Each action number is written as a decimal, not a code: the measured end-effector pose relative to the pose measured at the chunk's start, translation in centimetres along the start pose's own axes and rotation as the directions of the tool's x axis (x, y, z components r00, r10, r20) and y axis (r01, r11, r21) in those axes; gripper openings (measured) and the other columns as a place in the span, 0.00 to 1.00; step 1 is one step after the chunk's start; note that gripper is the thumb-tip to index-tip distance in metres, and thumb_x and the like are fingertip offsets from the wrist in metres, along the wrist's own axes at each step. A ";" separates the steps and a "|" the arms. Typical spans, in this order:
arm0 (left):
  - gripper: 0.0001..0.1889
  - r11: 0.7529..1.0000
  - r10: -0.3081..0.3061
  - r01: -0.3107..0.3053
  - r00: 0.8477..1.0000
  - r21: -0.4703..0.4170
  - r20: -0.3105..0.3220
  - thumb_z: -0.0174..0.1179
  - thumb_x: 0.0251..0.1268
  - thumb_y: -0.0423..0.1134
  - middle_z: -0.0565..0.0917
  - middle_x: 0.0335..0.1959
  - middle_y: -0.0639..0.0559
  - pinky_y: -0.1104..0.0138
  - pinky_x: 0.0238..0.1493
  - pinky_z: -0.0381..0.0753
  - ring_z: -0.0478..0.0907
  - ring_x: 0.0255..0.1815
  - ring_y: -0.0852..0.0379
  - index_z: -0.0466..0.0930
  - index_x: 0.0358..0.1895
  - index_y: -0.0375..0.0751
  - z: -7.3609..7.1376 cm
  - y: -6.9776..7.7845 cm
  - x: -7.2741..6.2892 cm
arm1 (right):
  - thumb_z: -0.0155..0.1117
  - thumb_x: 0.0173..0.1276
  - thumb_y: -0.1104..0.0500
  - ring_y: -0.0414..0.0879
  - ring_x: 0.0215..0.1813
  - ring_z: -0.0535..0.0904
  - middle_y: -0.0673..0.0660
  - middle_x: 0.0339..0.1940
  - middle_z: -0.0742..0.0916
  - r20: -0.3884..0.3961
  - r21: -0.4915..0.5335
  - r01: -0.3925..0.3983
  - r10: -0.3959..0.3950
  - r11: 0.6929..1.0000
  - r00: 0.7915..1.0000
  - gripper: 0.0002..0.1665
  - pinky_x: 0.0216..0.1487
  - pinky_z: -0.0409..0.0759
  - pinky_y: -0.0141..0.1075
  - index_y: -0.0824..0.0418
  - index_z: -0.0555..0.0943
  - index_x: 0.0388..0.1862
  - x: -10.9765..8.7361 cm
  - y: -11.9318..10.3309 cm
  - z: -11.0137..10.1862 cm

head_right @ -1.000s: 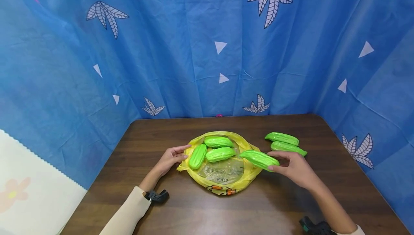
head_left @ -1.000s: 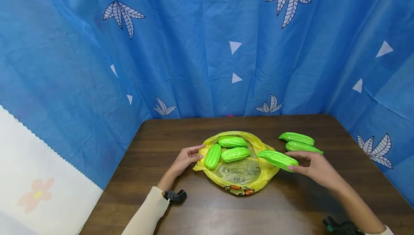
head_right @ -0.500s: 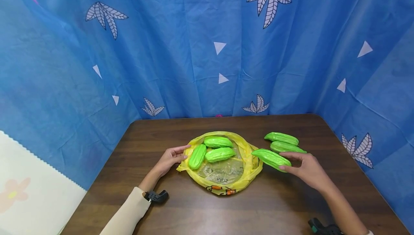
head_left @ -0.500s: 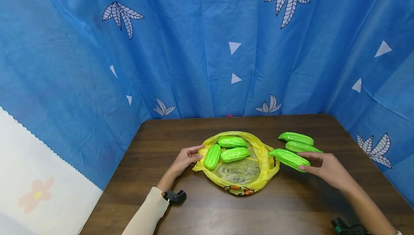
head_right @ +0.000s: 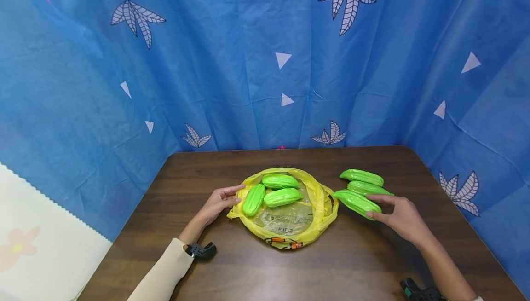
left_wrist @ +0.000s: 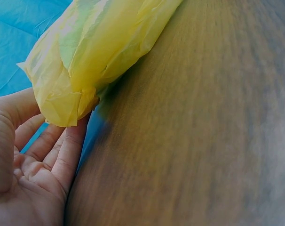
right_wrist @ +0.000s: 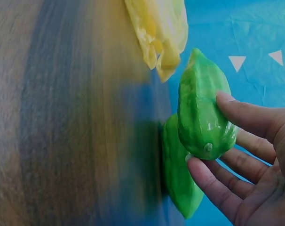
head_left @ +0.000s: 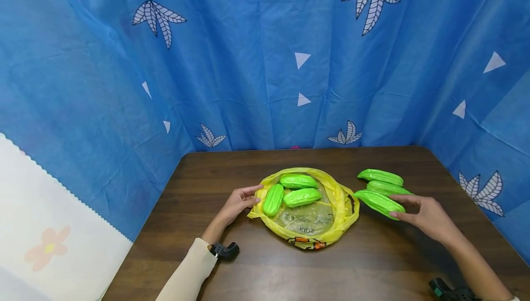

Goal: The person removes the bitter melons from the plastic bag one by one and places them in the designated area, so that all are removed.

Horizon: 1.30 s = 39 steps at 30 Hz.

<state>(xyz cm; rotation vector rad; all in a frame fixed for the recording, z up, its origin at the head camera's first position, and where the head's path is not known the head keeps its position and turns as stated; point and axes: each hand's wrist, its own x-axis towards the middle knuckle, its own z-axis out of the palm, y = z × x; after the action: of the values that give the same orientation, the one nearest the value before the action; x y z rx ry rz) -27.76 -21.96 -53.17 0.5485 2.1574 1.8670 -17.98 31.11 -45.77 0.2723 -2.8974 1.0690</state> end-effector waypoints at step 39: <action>0.26 1.000 -0.009 0.009 1.000 -0.022 0.009 0.63 0.71 0.32 0.80 0.62 0.36 0.69 0.42 0.85 0.84 0.40 0.59 0.74 0.70 0.35 -0.1 -0.1 -0.1 | 0.75 0.64 0.48 0.75 0.60 0.75 0.76 0.64 0.77 0.028 0.054 -0.017 0.016 0.998 0.999 0.36 0.53 0.78 0.59 0.67 0.79 0.64 0.6 2.2 1.0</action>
<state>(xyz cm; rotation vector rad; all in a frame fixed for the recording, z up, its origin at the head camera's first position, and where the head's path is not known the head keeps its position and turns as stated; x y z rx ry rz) -27.75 -22.05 -53.24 0.5402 2.1277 1.8782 -18.92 32.04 -47.84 0.2673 -2.9027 1.1569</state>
